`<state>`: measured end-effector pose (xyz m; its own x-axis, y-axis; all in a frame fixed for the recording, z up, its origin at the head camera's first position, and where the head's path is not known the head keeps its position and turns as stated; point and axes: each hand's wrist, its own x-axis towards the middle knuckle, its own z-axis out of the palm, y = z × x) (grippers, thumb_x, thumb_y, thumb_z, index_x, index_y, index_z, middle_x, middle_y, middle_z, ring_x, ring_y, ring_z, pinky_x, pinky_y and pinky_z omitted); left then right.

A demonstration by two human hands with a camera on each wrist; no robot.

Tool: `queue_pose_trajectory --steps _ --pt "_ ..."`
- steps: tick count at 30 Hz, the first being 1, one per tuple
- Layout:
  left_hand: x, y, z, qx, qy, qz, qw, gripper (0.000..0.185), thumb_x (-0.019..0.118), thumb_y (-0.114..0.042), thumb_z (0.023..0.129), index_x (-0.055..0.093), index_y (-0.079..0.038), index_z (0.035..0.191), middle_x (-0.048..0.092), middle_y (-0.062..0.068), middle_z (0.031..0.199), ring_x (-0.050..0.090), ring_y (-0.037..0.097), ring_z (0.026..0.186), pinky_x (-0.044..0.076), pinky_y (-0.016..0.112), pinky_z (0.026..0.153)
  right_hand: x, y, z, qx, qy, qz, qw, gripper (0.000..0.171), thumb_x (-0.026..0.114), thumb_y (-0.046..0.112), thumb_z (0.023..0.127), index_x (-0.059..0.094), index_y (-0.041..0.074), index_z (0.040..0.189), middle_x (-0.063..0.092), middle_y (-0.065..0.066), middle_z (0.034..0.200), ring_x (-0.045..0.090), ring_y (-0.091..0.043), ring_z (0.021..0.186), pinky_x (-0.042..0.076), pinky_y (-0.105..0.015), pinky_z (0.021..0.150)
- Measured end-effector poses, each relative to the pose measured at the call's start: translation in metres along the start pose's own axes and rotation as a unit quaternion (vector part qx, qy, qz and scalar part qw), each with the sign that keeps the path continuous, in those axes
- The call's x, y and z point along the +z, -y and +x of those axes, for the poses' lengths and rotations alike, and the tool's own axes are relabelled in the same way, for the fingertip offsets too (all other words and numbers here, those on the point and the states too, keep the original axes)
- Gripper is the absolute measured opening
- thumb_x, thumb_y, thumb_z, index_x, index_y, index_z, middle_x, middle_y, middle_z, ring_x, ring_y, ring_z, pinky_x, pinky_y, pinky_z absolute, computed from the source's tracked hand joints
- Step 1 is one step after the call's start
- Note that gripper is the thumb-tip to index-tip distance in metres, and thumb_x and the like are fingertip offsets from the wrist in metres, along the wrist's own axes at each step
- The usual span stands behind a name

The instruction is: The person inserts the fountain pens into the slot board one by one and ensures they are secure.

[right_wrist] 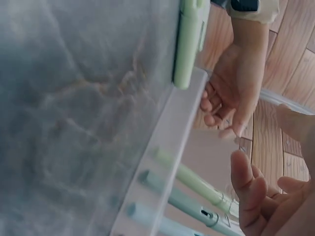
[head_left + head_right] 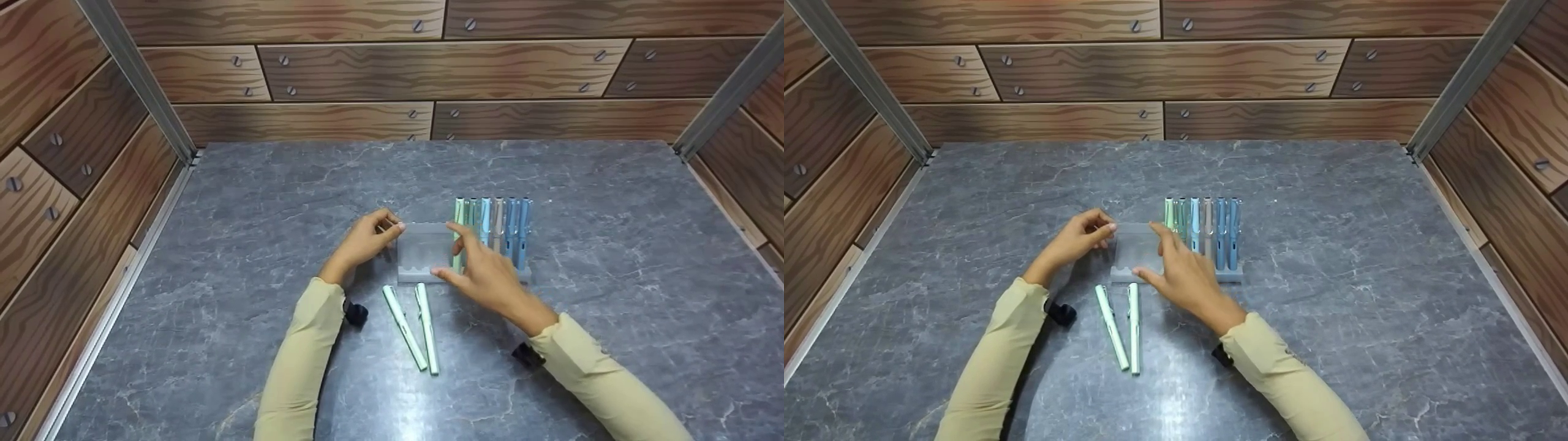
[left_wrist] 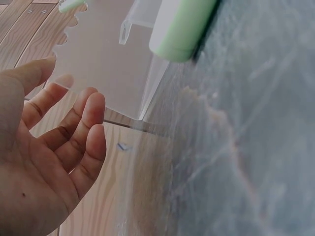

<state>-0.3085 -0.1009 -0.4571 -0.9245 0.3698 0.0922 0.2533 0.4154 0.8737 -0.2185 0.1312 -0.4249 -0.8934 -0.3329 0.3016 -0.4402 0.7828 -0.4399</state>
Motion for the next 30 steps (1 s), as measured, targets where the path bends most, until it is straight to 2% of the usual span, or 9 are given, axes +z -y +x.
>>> queue_pose_trajectory --steps 6,14,19,24,30 --pt "0.001 0.0 0.001 0.0 -0.002 0.001 1.0 0.024 0.06 -0.029 0.096 0.062 -0.007 0.105 0.068 0.013 0.092 0.063 0.021 0.071 0.047 0.024 0.056 0.006 0.005 -0.005 -0.001 0.041 -0.005 0.999 0.079 0.072 0.046 0.083 0.035 0.012 0.144 0.06 -0.001 0.099 0.042 -0.003 0.054 0.037 -0.021 0.045" --pt "0.0 0.0 0.0 -0.003 0.004 -0.009 1.0 0.025 0.059 -0.03 0.097 0.062 -0.006 0.105 0.067 0.018 0.093 0.063 0.028 0.073 0.047 0.024 0.054 0.01 0.005 -0.009 0.006 0.092 0.038 0.995 0.077 0.072 0.047 0.082 0.039 0.012 0.142 0.06 -0.002 0.101 0.045 -0.003 0.055 0.04 -0.022 0.05" --pt "0.0 0.0 0.0 -0.005 0.0 -0.006 1.0 0.025 0.059 -0.029 0.096 0.062 -0.006 0.106 0.067 0.017 0.092 0.064 0.026 0.073 0.047 0.023 0.055 0.011 0.005 -0.011 0.011 0.13 0.056 0.99 0.075 0.07 0.051 0.082 0.043 0.012 0.14 0.062 -0.002 0.101 0.051 -0.003 0.059 0.044 -0.023 0.055" --pt "0.0 0.0 0.0 0.005 0.002 -0.002 1.0 0.024 0.058 -0.027 0.097 0.063 -0.006 0.106 0.067 0.014 0.09 0.065 0.032 0.075 0.047 0.023 0.055 0.013 0.006 -0.013 0.028 0.174 0.072 0.982 0.071 0.072 0.05 0.081 0.047 0.014 0.137 0.064 0.001 0.097 0.052 -0.005 0.059 0.045 -0.024 0.054" --pt "0.001 0.0 0.0 0.011 -0.001 -0.011 0.9999 0.021 0.059 -0.025 0.097 0.062 -0.005 0.103 0.062 0.007 0.077 0.062 0.03 0.071 0.046 0.023 0.053 0.018 0.008 -0.013 0.044 0.205 0.081 0.974 0.071 0.076 0.044 0.079 0.048 0.013 0.136 0.064 0.004 0.089 0.051 -0.006 0.056 0.045 -0.025 0.053"
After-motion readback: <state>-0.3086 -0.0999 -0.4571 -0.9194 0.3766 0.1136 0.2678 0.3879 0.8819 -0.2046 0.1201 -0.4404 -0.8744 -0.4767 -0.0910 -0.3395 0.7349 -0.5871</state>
